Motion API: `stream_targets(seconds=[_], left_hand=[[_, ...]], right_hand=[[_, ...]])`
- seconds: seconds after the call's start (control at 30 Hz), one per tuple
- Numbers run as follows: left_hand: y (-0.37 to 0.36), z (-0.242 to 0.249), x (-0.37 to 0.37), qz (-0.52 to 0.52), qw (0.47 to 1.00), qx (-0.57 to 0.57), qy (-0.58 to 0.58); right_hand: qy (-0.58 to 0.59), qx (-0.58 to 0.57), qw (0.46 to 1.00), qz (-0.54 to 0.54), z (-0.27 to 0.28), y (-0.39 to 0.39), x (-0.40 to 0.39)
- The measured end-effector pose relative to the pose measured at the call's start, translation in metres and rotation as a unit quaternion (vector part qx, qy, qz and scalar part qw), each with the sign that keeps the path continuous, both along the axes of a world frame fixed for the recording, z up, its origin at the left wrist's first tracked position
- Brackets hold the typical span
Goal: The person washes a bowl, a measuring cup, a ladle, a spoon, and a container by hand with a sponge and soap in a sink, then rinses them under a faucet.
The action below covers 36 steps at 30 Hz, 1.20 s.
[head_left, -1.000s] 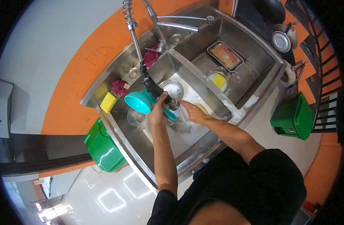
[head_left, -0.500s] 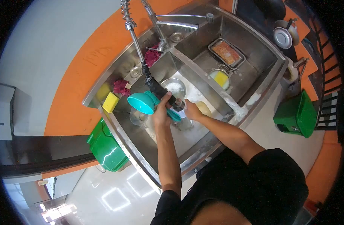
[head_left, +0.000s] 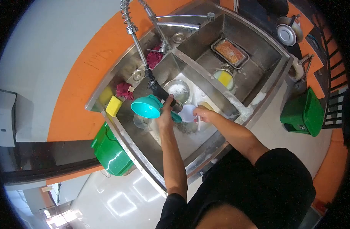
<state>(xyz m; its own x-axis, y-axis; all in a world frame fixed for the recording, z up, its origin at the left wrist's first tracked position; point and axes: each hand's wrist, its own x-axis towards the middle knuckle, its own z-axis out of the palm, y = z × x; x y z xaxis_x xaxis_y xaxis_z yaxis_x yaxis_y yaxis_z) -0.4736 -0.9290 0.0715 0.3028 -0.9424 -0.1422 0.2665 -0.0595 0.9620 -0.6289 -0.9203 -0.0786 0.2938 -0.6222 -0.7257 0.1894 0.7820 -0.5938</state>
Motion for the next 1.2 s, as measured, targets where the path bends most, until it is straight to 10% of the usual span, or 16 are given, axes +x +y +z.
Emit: stream_targets(seconds=[0.33, 0.53, 0.73, 0.8, 0.87, 0.97, 1.07, 1.2], left_hand=[[0.007, 0.011, -0.021, -0.032, 0.993, 0.033, 0.108], [0.002, 0.013, -0.013, -0.001, 0.991, 0.026, 0.128], [0.003, 0.012, -0.011, -0.016, 0.993, 0.021, 0.119], [0.007, 0.023, -0.019, -0.029, 0.990, 0.035, 0.131], [0.004, 0.016, -0.020, -0.047, 0.985, 0.021, 0.164], [0.003, 0.010, -0.018, -0.043, 0.988, 0.027, 0.144], [-0.002, 0.007, -0.012, 0.000, 0.995, 0.027, 0.100], [-0.001, 0.017, -0.007, -0.020, 0.987, 0.012, 0.158]], right_hand=[[0.022, -0.009, 1.000, 0.020, -0.012, -0.001, -0.016], [-0.439, 0.136, 0.885, -0.075, -0.018, 0.005, -0.022], [-0.245, 0.080, 0.964, -0.067, -0.010, 0.005, 0.008], [-0.002, -0.072, 0.997, -0.035, 0.003, 0.004, 0.024], [-0.050, -0.123, 0.991, 0.004, 0.010, -0.009, 0.022], [-0.080, -0.003, 0.973, -0.217, 0.008, -0.013, 0.026], [0.021, -0.033, 0.998, -0.058, 0.008, 0.001, 0.014], [0.021, 0.042, 0.986, -0.160, -0.004, 0.003, -0.004]])
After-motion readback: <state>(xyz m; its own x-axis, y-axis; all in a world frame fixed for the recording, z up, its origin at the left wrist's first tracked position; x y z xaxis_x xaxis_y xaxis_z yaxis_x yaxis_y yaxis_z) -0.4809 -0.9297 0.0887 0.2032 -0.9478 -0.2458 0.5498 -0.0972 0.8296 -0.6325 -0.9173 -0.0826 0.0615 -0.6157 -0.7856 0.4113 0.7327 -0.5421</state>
